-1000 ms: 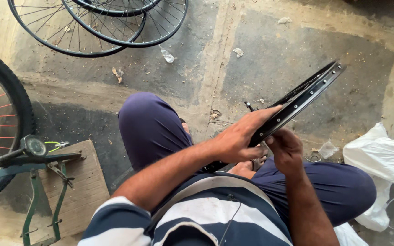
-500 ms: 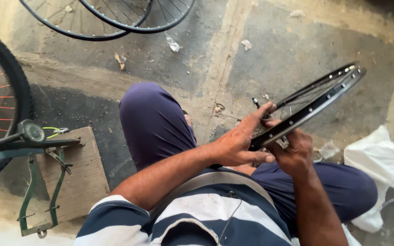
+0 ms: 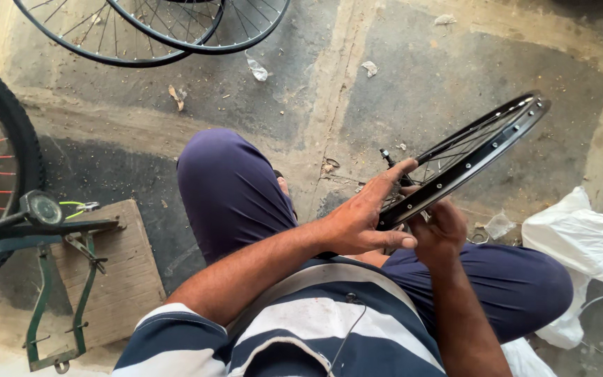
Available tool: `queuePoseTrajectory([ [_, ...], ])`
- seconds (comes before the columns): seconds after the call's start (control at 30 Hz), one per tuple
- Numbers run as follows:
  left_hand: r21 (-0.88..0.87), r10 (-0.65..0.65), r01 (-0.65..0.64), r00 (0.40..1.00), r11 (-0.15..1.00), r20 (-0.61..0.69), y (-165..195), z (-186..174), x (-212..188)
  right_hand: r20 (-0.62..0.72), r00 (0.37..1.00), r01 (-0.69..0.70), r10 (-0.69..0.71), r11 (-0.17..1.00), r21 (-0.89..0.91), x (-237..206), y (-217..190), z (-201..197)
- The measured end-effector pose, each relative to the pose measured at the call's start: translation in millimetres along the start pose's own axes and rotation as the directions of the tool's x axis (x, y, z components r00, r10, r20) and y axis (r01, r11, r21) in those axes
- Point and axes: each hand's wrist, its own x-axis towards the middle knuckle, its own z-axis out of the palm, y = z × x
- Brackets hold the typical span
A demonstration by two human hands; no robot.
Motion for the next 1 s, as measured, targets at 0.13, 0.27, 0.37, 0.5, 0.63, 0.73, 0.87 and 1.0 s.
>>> queuePoseTrajectory([
  [0.13,0.079,0.086,-0.086,0.996,0.993,0.003,9,-6,37,0.036,0.999,0.010,-0.023,0.946,0.323,-5,27,-9],
  [0.27,0.004,-0.339,0.344,0.923,0.939,0.179,21,-11,79,-0.057,0.991,-0.097,0.122,0.943,0.320,-2,31,-8],
  [0.37,0.093,-0.327,0.316,0.931,0.944,0.158,26,-16,65,-0.199,0.979,0.032,0.041,0.937,0.348,1,17,-11],
  [0.5,0.042,-0.014,0.012,0.999,0.999,0.049,19,-12,25,-0.231,0.970,-0.034,0.080,0.980,0.198,11,-5,-16],
  [0.63,0.108,0.099,-0.096,0.995,0.989,-0.019,11,-6,7,0.007,1.000,-0.022,0.021,0.927,0.373,25,-12,-12],
  [0.73,0.031,-0.027,0.027,0.999,0.999,-0.024,10,-7,0,0.079,0.989,-0.147,0.124,0.841,0.521,32,-15,-9],
  [0.87,0.004,-0.051,0.051,0.998,0.999,-0.026,8,-9,-4,0.114,0.993,-0.058,0.014,0.918,0.392,41,-21,-6],
  [1.0,-0.017,-0.088,0.089,0.996,0.996,0.003,5,-3,-4,-0.035,0.838,0.385,-0.545,0.635,-0.669,44,-23,9],
])
